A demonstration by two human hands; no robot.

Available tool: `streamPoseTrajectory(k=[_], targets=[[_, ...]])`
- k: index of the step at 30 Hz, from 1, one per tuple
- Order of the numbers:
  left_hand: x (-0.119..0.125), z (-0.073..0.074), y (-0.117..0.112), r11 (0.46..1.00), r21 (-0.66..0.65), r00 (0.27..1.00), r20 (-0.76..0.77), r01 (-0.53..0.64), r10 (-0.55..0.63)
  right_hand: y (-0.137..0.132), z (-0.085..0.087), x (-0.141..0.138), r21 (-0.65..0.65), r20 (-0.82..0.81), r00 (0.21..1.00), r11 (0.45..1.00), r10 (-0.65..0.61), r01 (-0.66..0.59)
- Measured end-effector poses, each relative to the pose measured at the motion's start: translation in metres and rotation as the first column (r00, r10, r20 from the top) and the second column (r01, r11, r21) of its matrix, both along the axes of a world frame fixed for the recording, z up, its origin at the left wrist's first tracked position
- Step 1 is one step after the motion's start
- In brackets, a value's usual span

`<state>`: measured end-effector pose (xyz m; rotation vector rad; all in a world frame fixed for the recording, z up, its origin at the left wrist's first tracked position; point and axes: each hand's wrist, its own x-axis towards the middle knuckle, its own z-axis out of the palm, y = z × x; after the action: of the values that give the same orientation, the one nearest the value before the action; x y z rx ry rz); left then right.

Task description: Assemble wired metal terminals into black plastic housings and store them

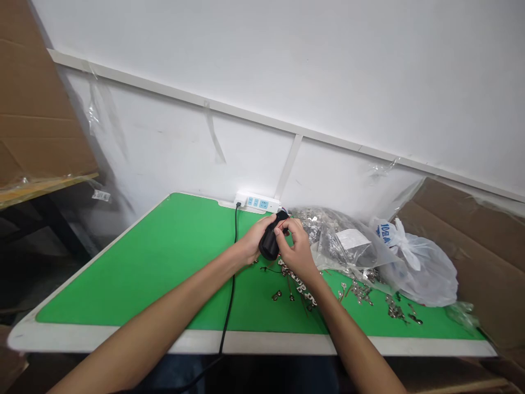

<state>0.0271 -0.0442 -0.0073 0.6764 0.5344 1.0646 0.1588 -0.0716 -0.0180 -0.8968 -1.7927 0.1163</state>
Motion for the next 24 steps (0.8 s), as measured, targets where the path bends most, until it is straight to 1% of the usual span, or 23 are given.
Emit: streamPoseTrajectory(k=[4, 9, 13, 19, 24], targets=[[0.0001, 0.0032, -0.0036, 1.0, -0.005, 1.0, 0.028, 0.01, -0.01, -0.0022, 0.0027, -0.0001, -0.006, 0.004, 1.0, 1.0, 0.012, -0.012], [0.0016, -0.0002, -0.0032, 1.0, -0.019, 0.999, 0.054, -0.006, 0.007, -0.0033, 0.0039, -0.0004, -0.013, -0.007, 0.999, 0.999, 0.033, -0.033], [0.0026, -0.0016, -0.0035, 1.0, -0.009, 0.997, 0.073, -0.005, 0.006, -0.0051, 0.0062, -0.001, 0.006, -0.005, 1.0, 1.0, 0.028, -0.028], [0.0038, 0.0003, -0.0052, 1.0, 0.0, 0.998, 0.066, -0.003, 0.003, -0.0062, 0.0087, 0.0006, 0.045, -0.001, 0.999, 0.998, 0.038, -0.038], [0.0045, -0.0003, -0.0063, 0.999, 0.023, 0.994, 0.1, -0.038, 0.035, -0.0047, 0.0075, 0.0008, 0.067, -0.006, 0.998, 0.996, 0.059, -0.059]])
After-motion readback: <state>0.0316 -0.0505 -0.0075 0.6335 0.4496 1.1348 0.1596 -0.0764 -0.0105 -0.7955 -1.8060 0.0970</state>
